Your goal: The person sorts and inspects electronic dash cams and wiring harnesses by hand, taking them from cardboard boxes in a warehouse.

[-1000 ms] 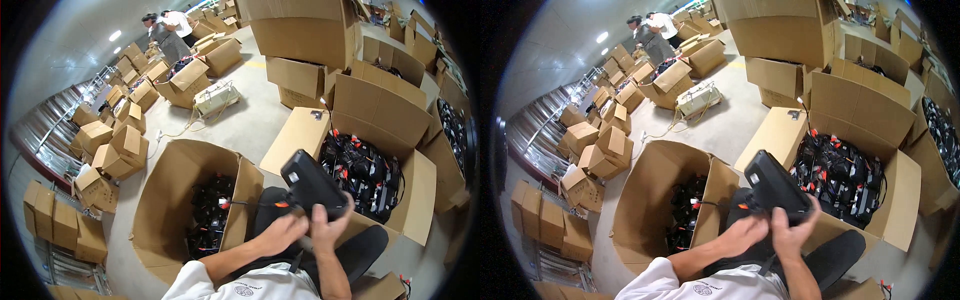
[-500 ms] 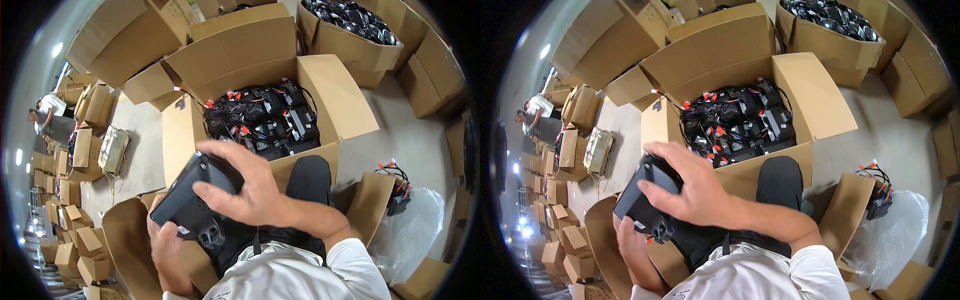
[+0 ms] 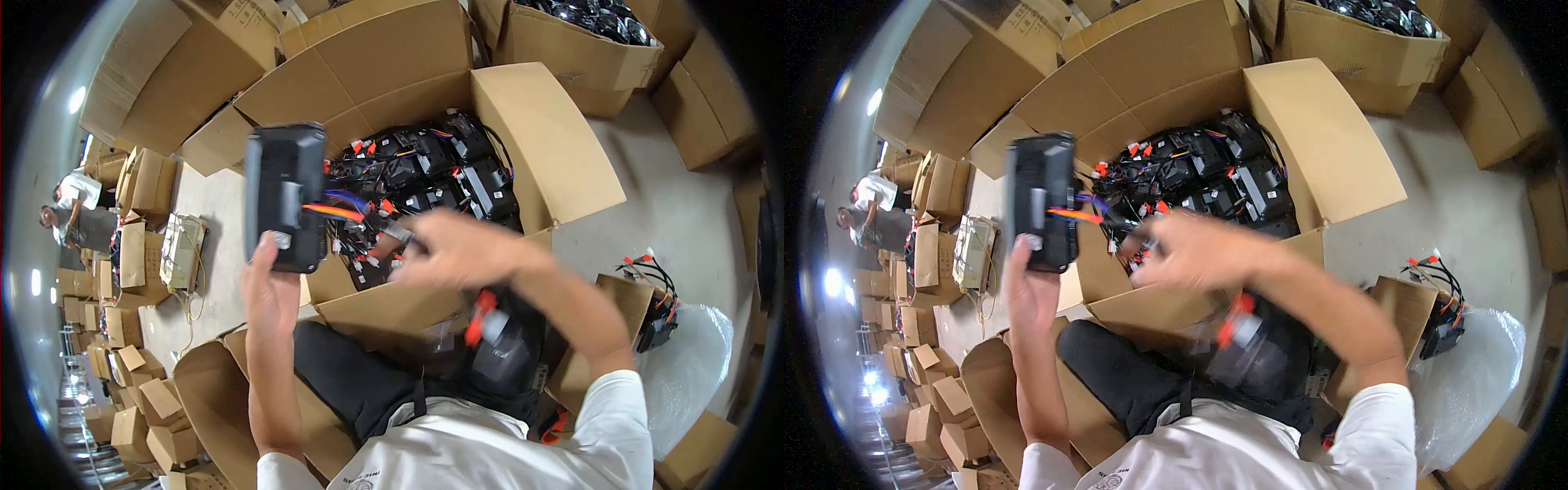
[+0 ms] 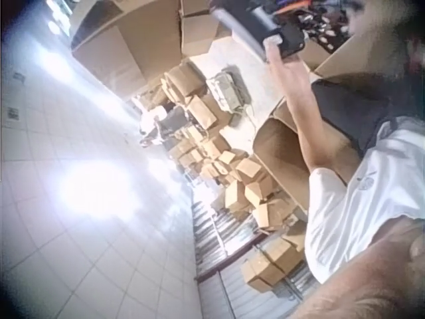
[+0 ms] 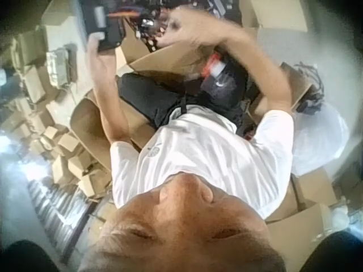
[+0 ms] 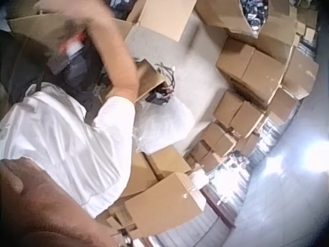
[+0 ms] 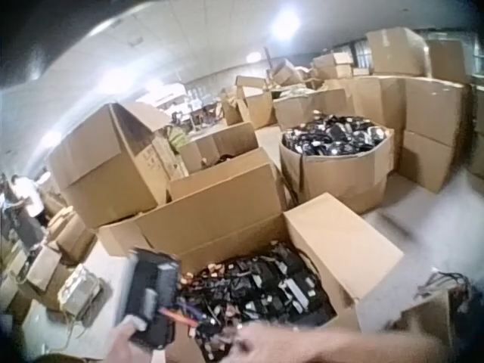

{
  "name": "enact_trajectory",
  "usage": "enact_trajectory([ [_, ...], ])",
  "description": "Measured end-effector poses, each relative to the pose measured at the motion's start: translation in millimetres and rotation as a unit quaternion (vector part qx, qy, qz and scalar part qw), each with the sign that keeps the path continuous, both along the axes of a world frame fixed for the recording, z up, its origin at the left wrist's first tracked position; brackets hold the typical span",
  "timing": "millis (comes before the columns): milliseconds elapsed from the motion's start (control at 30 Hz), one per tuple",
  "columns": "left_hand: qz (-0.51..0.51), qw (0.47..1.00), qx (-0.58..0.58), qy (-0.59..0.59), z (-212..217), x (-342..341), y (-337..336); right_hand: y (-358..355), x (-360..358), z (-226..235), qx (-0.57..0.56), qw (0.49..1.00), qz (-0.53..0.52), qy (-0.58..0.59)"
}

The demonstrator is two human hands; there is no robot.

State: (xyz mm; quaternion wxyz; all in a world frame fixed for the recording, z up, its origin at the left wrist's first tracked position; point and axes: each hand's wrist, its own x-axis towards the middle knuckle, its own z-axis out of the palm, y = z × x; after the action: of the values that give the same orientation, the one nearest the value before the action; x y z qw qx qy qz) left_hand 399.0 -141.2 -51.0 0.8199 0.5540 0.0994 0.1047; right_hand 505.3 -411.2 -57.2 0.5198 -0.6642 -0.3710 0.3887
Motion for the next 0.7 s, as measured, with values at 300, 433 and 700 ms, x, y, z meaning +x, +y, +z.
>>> enact_trajectory([
  [300,-0.156,0.935,-0.071,0.312,-183,114,-51,7,178,-95,-0.204,0.736,-0.126,-0.633],
  [433,-0.158,0.886,0.007,0.436,-251,156,-121,-10,165,-155,-0.186,0.735,-0.179,-0.627],
  [700,-0.102,0.833,0.421,0.345,-336,136,-107,10,159,-231,-0.19,0.816,-0.134,-0.529],
])
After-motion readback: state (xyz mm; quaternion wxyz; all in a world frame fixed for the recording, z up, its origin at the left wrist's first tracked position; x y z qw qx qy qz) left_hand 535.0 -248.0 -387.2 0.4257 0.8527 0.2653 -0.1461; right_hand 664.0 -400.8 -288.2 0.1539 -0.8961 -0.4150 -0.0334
